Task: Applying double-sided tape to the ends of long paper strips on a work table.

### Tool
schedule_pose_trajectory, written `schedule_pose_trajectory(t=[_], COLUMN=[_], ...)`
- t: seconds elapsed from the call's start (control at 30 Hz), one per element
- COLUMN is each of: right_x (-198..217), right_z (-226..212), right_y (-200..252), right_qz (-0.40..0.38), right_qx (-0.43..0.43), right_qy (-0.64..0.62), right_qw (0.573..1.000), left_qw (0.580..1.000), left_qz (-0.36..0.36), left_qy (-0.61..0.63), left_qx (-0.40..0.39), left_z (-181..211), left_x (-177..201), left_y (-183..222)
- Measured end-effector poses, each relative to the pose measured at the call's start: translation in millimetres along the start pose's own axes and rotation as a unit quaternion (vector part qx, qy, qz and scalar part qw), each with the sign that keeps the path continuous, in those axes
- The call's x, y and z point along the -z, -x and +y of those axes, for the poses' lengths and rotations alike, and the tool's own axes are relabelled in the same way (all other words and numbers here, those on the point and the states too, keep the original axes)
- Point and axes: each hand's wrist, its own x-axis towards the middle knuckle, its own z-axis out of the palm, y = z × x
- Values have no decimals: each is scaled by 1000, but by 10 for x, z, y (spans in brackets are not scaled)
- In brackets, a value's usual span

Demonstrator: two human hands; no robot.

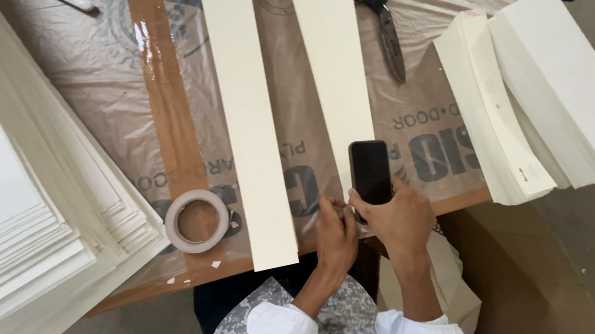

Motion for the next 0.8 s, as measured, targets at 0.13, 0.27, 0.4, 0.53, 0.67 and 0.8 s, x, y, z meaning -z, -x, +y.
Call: schedule_pose_trajectory(t=[0.13,0.27,0.4,0.53,0.67,0.8], right_x=[-16,-52,-135,-321,-509,-550], right_z=[-80,-83,-79,47,180,130], right_y=[-62,-109,-124,-131,-84,-142], right_qz=[-11,-37,-60,-33,-4,-39], right_qx=[4,-6,4,15,12,16], right_qy=[6,43,80,98,94,104], right_qw=[1000,998,995,995,995,994], left_qw=[997,992,996,995,995,997], left_qz=[23,-47,-94,-95,-100,-6], left_qy=[-69,-118,-2,-5,-18,-75], left_qx=[-37,-14,11,-21,12,-31], left_z=[117,112,67,365,397,167], left_x=[69,104,255,613,1037,1440], left_y=[-40,-39,40,258,568,659])
